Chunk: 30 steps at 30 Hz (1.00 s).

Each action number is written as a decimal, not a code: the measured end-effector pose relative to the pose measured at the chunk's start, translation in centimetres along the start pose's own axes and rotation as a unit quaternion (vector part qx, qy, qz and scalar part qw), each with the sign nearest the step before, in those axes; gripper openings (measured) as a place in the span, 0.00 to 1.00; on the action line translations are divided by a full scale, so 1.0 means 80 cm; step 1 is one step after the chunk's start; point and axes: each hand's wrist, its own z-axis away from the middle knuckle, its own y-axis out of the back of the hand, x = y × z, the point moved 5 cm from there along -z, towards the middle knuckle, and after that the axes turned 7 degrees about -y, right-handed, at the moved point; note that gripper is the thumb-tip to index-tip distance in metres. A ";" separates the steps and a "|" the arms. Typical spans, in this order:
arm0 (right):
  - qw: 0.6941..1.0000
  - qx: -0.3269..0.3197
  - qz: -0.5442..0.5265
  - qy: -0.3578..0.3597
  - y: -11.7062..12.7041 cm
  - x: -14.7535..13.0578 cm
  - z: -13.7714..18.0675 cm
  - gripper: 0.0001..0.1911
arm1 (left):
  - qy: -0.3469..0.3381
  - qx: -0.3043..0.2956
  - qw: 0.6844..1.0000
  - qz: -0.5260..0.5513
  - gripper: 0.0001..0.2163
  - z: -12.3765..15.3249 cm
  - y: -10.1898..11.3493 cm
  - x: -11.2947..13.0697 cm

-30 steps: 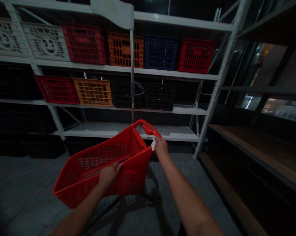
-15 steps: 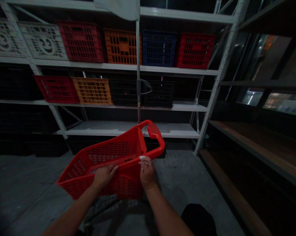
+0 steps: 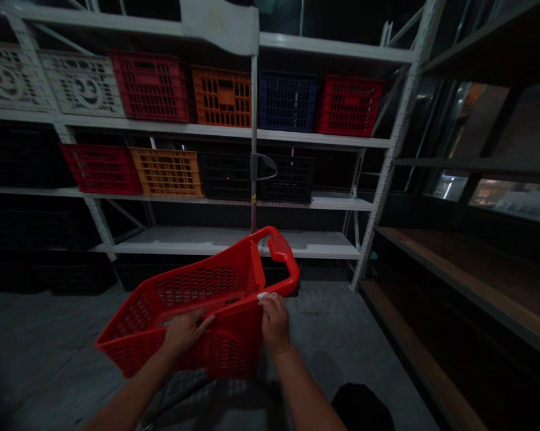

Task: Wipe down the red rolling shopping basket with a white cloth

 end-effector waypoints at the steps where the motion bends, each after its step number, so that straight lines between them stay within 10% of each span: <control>1: 1.000 0.000 0.007 -0.001 0.007 0.000 -0.004 0.14 | -0.002 0.000 1.000 0.002 0.25 0.000 0.000 -0.002; 9: 0.997 -0.040 0.061 -0.037 0.115 0.016 -0.121 0.16 | 0.002 -0.020 0.999 0.029 0.22 0.004 -0.003 -0.010; 18: 0.879 -0.461 0.116 0.038 0.050 0.001 -0.149 0.18 | -0.041 0.036 0.997 0.061 0.30 -0.029 0.045 0.089; 30: 0.797 -0.588 0.138 0.000 0.029 0.006 -0.186 0.14 | -0.031 0.009 0.997 0.067 0.37 -0.037 0.043 0.127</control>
